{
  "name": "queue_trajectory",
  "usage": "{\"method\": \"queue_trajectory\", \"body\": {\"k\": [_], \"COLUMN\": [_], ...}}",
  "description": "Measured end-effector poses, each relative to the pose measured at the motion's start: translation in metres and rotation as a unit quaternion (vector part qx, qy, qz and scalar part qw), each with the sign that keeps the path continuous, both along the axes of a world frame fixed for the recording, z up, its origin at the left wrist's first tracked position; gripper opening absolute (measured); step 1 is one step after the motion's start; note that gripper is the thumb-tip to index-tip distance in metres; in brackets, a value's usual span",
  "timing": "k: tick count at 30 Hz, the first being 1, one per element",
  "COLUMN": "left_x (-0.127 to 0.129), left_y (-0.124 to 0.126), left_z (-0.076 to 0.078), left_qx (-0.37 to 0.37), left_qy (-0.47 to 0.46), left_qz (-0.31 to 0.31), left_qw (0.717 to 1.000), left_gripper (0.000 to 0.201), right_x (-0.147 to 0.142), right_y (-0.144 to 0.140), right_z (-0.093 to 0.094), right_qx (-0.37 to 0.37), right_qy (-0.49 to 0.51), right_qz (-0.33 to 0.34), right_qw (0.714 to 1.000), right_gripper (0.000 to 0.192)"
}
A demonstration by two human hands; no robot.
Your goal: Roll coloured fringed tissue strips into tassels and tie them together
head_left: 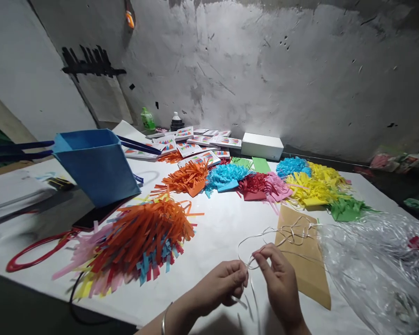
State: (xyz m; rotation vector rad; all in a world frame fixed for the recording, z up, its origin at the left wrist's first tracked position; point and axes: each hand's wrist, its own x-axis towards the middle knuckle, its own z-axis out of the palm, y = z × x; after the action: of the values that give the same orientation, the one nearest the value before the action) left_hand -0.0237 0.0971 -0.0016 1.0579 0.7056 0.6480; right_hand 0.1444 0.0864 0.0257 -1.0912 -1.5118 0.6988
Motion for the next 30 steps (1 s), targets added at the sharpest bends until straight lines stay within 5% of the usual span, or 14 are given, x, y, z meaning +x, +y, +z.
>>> {"method": "queue_trajectory", "body": {"k": [5, 10, 17, 21, 23, 24, 26, 27, 28, 30], "left_x": [-0.019, -0.042, -0.113, -0.125, -0.099, -0.079, -0.032, -0.010, 0.009, 0.032], "left_y": [0.015, 0.029, 0.052, 0.056, 0.049, 0.044, 0.029, 0.022, 0.015, 0.005], "left_z": [0.024, 0.037, 0.023, 0.035, 0.048, 0.052, 0.055, 0.053, 0.048, 0.031], "left_qx": [0.132, 0.345, 0.349, 0.335, 0.336, 0.331, 0.276, 0.253, 0.240, 0.245], "left_qy": [0.077, 0.289, 0.410, 0.463, 0.412, 0.345, 0.129, 0.054, 0.016, 0.022], "left_qz": [0.031, 0.068, 0.129, 0.200, 0.217, 0.206, 0.119, 0.053, 0.007, 0.010], "left_qw": [0.988, 0.890, 0.833, 0.796, 0.819, 0.853, 0.945, 0.965, 0.971, 0.969], "left_gripper": [0.046, 0.027, 0.025, 0.034, 0.058, 0.069, 0.079, 0.070, 0.054, 0.048], "right_x": [0.008, 0.034, 0.123, 0.120, 0.087, 0.067, 0.030, 0.017, 0.008, 0.008], "right_y": [0.010, 0.028, 0.063, 0.059, 0.048, 0.042, 0.032, 0.028, 0.025, 0.024], "right_z": [0.026, 0.052, 0.101, 0.114, 0.113, 0.110, 0.103, 0.097, 0.091, 0.076], "right_qx": [0.041, 0.094, 0.123, 0.126, 0.130, 0.134, 0.156, 0.161, 0.155, 0.101], "right_qy": [-0.025, -0.015, 0.010, -0.046, -0.133, -0.178, -0.235, -0.237, -0.224, -0.135], "right_qz": [-0.031, -0.120, -0.208, -0.176, -0.075, -0.009, 0.064, 0.088, 0.109, 0.148], "right_qw": [0.998, 0.988, 0.970, 0.975, 0.980, 0.975, 0.957, 0.954, 0.956, 0.974], "right_gripper": [0.020, 0.019, 0.023, 0.022, 0.020, 0.019, 0.018, 0.018, 0.018, 0.021]}}
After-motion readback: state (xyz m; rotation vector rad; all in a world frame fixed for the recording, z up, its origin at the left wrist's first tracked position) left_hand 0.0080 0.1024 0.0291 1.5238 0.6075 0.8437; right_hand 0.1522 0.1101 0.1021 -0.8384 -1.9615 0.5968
